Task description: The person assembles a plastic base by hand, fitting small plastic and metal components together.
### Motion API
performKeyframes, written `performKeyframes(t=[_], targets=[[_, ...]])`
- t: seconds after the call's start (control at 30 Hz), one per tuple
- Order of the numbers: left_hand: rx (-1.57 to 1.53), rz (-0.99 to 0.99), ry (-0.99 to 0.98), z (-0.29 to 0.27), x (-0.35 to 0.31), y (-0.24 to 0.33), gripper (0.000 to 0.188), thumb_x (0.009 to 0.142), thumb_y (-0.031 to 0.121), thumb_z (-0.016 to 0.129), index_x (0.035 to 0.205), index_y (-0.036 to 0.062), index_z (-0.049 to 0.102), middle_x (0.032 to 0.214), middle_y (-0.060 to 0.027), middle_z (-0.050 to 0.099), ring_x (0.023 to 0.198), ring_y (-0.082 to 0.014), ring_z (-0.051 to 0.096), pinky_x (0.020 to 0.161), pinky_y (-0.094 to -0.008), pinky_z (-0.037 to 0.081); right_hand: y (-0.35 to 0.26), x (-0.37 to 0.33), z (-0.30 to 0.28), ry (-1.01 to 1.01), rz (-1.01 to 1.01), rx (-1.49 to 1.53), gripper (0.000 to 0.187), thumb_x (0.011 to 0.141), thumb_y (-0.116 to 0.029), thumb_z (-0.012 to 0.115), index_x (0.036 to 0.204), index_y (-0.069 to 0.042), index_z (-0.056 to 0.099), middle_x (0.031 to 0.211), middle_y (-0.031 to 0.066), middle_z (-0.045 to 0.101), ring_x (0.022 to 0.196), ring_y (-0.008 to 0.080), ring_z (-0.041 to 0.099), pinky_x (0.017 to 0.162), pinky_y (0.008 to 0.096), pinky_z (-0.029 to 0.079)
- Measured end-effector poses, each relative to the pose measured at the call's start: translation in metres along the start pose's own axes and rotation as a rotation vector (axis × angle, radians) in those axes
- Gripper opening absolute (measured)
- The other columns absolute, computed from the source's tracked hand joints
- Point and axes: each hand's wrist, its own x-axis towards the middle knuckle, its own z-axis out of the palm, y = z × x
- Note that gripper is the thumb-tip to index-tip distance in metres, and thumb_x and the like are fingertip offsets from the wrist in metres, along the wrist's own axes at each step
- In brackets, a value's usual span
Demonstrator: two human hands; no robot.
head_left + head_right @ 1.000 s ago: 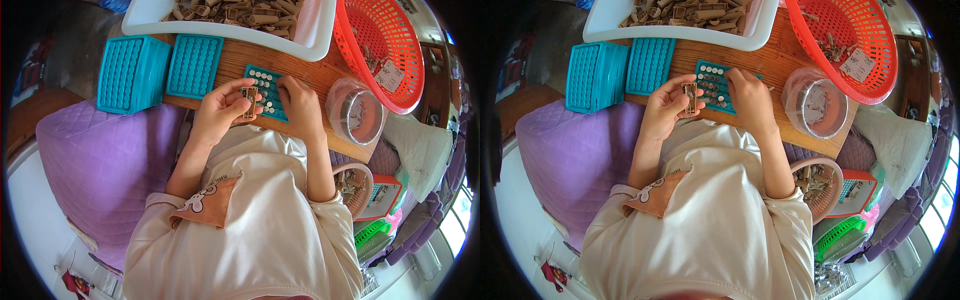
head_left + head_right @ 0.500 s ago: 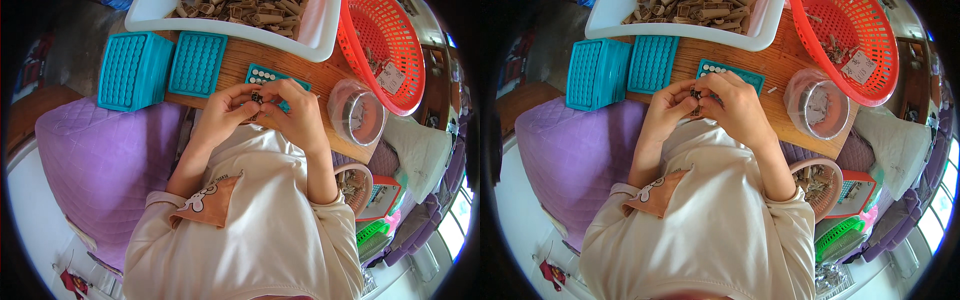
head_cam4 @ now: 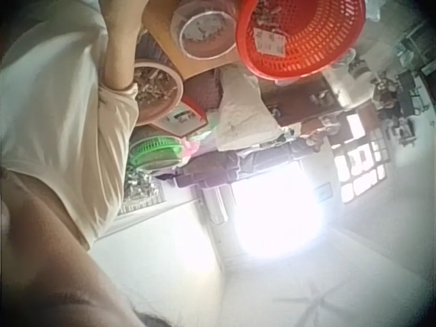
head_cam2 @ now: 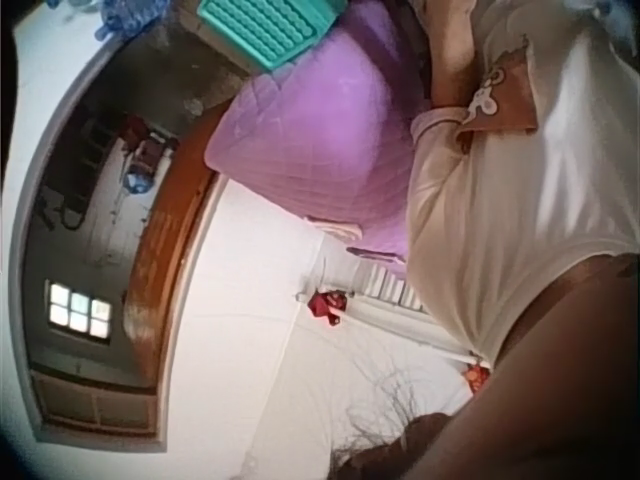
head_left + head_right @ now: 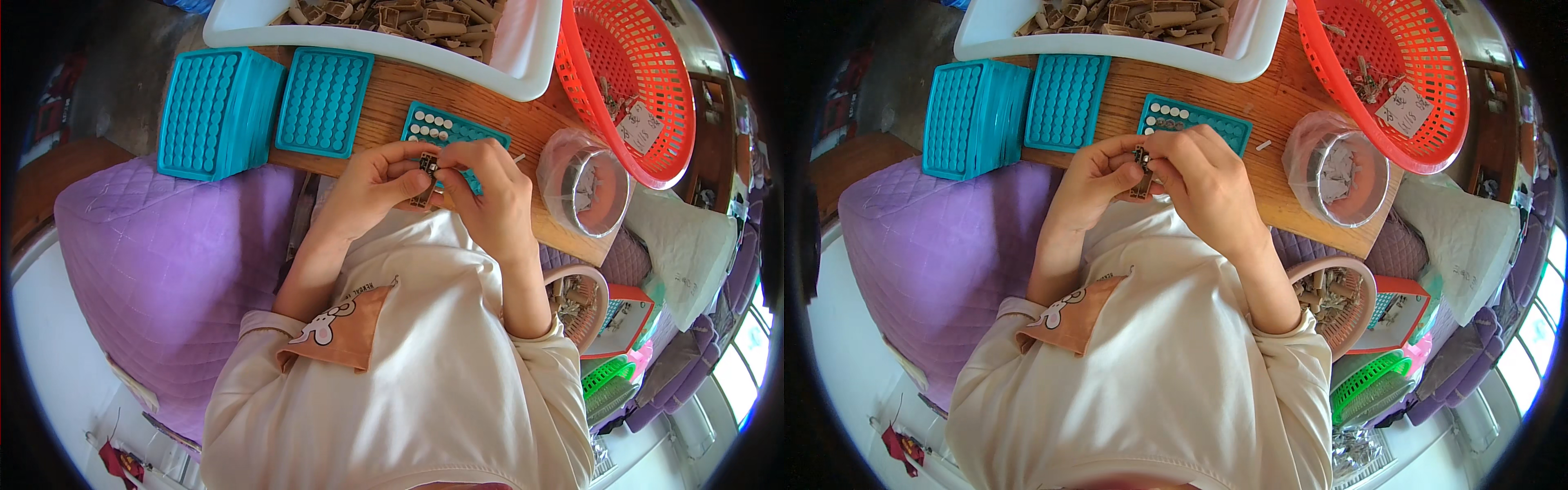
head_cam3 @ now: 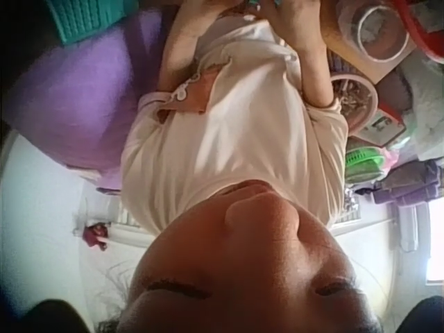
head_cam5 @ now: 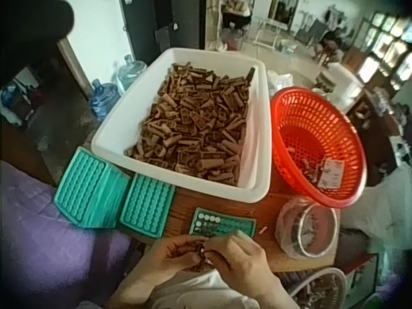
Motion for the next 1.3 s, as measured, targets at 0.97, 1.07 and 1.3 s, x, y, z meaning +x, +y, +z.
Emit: performKeyframes(t=[0.97,1.07,1.3], targets=[[0.018,0.244,0.044,-0.001,-0.011,-0.011,0.034,0.079,0.006,0.057,0.11,-0.0028,0.046,0.099,-0.0106,0.057,0.084,-0.0165,0.059,0.074,-0.0254,0.048,0.01,-0.016,0.015,0.283,0.068,-0.01,0.019,0.068,0.004,0.062,0.085,-0.003,0.055,0.077,0.0088,0.06,0.063,0.0205,0.06,0.054,0.0263,0.048],[-0.006,0.221,0.034,0.004,-0.011,-0.01,0.035,0.078,0.006,0.058,0.11,-0.0027,0.046,0.098,-0.0097,0.057,0.086,-0.0152,0.058,0.073,-0.0246,0.048,-0.003,-0.016,0.023,0.387,-0.091,-0.026,0.022,0.065,0.005,0.064,0.084,-0.002,0.055,0.076,0.0089,0.061,0.063,0.0195,0.06,0.052,0.0247,0.048],[-0.018,0.228,0.066,0.01,-0.01,-0.013,0.036,0.077,0.004,0.058,0.11,-0.0024,0.046,0.097,-0.0084,0.057,0.087,-0.0122,0.055,0.073,-0.0231,0.048,0.001,-0.019,0.029,0.421,-0.253,-0.103,0.022,0.063,0.008,0.064,0.081,0.0,0.053,0.074,0.01,0.061,0.067,0.0207,0.062,0.054,0.0246,0.05]])
